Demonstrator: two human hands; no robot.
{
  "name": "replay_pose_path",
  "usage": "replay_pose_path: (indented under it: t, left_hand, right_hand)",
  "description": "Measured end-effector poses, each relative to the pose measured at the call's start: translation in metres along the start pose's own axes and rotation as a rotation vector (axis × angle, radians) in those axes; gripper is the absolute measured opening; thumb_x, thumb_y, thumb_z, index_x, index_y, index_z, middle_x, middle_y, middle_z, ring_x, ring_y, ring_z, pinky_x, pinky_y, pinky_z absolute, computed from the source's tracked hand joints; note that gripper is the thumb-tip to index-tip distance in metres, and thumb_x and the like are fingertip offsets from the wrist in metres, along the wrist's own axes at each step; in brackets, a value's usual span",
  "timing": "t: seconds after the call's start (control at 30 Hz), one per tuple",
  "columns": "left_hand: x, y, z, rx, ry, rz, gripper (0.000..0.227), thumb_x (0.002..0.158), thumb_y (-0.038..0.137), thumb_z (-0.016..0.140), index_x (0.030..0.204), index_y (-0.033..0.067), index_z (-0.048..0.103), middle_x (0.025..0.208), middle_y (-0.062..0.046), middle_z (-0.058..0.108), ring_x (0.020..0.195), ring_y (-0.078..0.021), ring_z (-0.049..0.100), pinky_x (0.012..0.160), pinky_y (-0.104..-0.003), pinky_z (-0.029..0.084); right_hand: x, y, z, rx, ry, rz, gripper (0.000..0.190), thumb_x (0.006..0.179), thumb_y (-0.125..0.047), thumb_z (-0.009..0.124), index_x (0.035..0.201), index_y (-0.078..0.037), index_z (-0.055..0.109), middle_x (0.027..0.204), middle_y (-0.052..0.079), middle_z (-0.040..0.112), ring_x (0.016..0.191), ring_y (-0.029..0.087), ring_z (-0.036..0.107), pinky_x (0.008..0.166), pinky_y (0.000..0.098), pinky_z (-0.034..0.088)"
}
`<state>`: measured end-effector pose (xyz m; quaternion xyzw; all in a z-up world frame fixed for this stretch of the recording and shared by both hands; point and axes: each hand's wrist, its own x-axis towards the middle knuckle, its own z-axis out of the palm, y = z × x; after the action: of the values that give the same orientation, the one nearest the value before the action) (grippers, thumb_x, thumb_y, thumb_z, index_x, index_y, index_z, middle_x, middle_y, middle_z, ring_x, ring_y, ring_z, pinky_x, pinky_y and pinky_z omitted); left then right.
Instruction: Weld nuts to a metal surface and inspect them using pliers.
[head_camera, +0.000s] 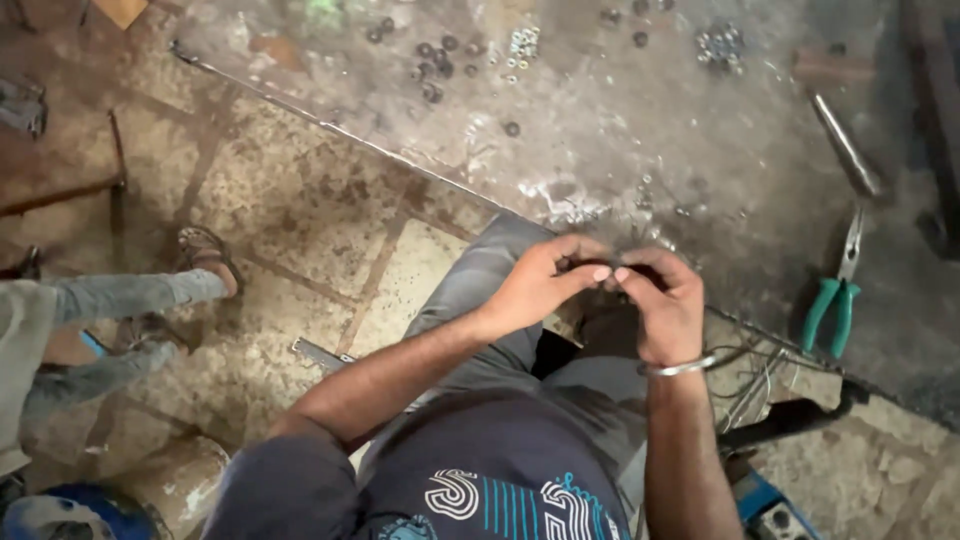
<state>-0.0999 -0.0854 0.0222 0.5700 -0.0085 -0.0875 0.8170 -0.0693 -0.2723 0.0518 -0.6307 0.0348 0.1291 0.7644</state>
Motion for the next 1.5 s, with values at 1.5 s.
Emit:
replay_pose_path:
  t: [1.5]
  left_hand:
    - [0.077,0.029,-0.149,1.167,0.813,0.62,0.028,0.102,0.028,0.067,0.121,0.0071,0.066,0.115,-0.011,0.069,0.112,-0.0327,0.061,0.103,-0.046,0.04]
  right_hand:
    - [0.258,0.027,0.115,-1.108,-0.135,-0.669,0.018,0.093,-0.018,0.078,0.1,-0.003,0.075,0.095,0.019,0.076,0.089,0.038,0.072,0.078,0.0455,0.056]
